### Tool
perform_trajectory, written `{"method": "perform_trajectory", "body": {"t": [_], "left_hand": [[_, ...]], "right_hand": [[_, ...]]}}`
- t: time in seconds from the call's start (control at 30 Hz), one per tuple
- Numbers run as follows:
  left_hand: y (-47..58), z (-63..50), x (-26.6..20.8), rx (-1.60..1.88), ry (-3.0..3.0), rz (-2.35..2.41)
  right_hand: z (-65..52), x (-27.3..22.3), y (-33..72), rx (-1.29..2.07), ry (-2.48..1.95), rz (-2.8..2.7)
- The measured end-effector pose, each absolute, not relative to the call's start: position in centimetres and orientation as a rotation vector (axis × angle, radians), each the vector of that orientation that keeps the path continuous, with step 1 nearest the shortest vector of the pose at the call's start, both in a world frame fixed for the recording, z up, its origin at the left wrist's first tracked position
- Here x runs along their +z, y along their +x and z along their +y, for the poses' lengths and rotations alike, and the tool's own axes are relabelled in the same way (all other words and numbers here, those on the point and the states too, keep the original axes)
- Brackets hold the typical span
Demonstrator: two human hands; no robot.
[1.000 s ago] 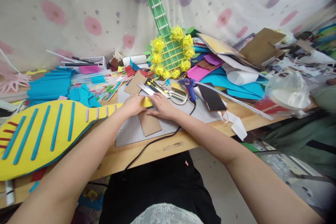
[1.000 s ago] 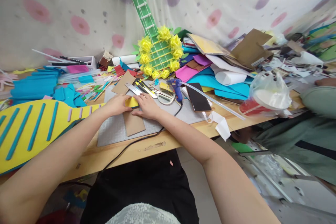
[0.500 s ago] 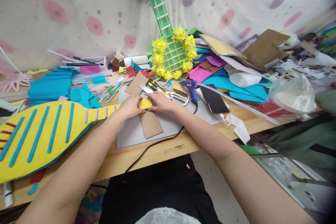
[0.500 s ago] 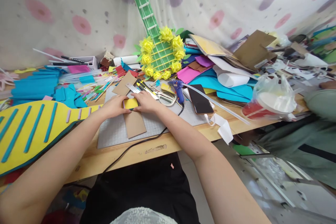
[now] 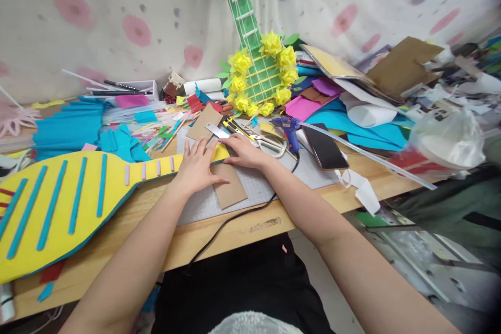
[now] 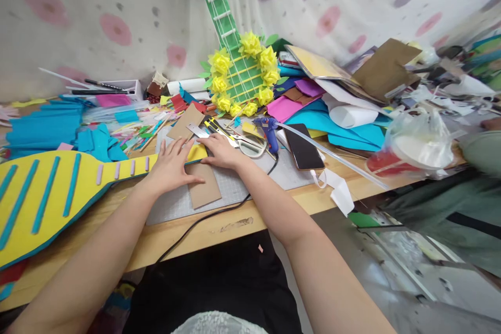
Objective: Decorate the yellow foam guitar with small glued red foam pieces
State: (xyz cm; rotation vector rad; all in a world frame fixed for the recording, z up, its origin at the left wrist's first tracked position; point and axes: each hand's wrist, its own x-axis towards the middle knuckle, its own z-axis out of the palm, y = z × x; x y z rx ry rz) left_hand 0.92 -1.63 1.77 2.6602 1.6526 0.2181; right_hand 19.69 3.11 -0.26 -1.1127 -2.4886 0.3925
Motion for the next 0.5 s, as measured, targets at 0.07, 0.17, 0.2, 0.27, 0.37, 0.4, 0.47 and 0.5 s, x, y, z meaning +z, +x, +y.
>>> {"method": "perform_trajectory", "body": {"t": [0.07, 0.17, 0.2, 0.27, 0.37, 0.4, 0.47, 0.5], "left_hand": [[0.95, -1.7, 1.69, 0.177, 2.669, 1.685], [0.81, -1.44, 1.72, 0.166, 2.661, 1.768], [0.69, -1.32, 1.74, 0.169, 2.649, 1.79], [0.43, -1.12, 1.77, 0.155, 2.623, 1.799], [0.15, -0.93, 1.8, 0.107, 2.608, 1.751], [0.11, -0.89, 1.8, 0.1, 2.609, 1.732], [0.08, -0.85, 1.78, 0.098, 2.608, 1.701], [0.08, -0.85, 1.75, 0.101, 2.608, 1.686]], "right_hand": [[3.22, -0.4, 19.8, 0.401, -1.106, -2.484], [3.28, -0.52, 19.93, 0.412, -1.114, -2.471], [3.24, -0.54, 19.95, 0.415, -1.113, -2.466], [3.1, -0.5, 19.96, 0.425, -1.113, -2.456], [2.86, -0.32, 19.92, 0.45, -1.118, -2.448], [2.8, -0.25, 19.92, 0.459, -1.118, -2.443], [2.74, -0.13, 19.95, 0.471, -1.114, -2.432], [2.74, -0.08, 20.0, 0.473, -1.112, -2.427]]}}
